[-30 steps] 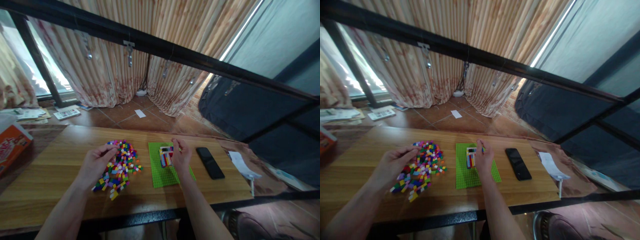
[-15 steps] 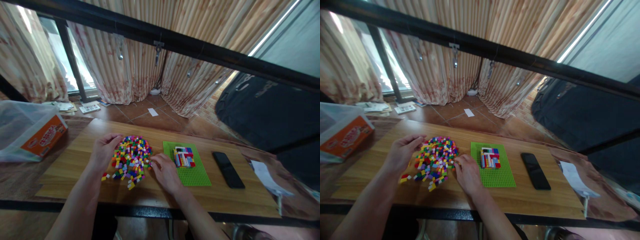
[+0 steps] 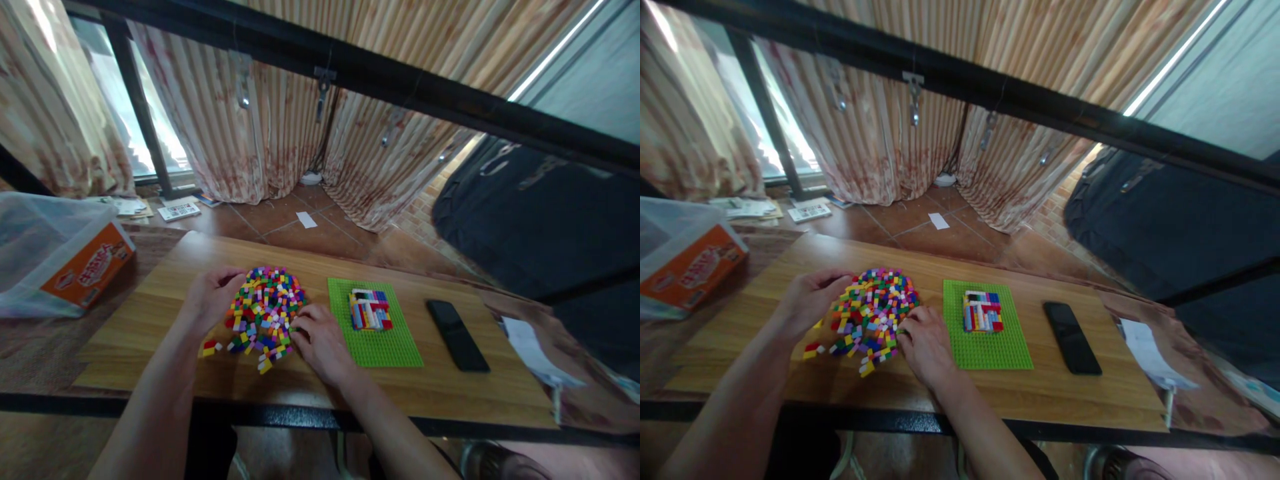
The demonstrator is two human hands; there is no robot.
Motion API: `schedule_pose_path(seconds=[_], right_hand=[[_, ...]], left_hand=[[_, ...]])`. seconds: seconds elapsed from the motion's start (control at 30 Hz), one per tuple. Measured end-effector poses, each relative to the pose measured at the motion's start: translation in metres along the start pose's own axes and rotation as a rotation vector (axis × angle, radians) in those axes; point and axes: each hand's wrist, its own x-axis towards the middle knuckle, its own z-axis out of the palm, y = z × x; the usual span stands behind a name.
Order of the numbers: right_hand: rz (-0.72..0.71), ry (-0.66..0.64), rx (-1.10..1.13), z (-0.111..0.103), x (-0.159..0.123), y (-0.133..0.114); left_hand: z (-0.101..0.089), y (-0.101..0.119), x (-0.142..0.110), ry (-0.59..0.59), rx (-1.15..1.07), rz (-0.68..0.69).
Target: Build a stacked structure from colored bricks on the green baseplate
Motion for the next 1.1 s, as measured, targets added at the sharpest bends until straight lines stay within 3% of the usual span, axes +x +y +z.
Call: schedule_pose_path(seconds=[0.23,0.37,0.53,0.77,1.1], right_hand=[[0.031,0.181,0.036,-0.016,0.005,0.003],[0.094,0.359,0.046,-0.034,0.007,0.022],[0.295,0.535,0.133,-0.057,0.002,0.054],[0.262,0.45,0.003,-0.078,-0.007,0.075],[0.232,0.313,-0.204,-0.067,-0.001,0.077]], left_hand=[[-0.001,-0.001,0.001,-0.064,0.081,0.01],[0.001,-0.003,0.003,-0.049,0.147,0.015],[0.003,-0.008,0.006,-0.062,0.168,0.049],[0.004,-0.009,0.007,-0.069,0.219,0.042],[0.004,-0.007,0.005,-0.076,0.222,0.045]])
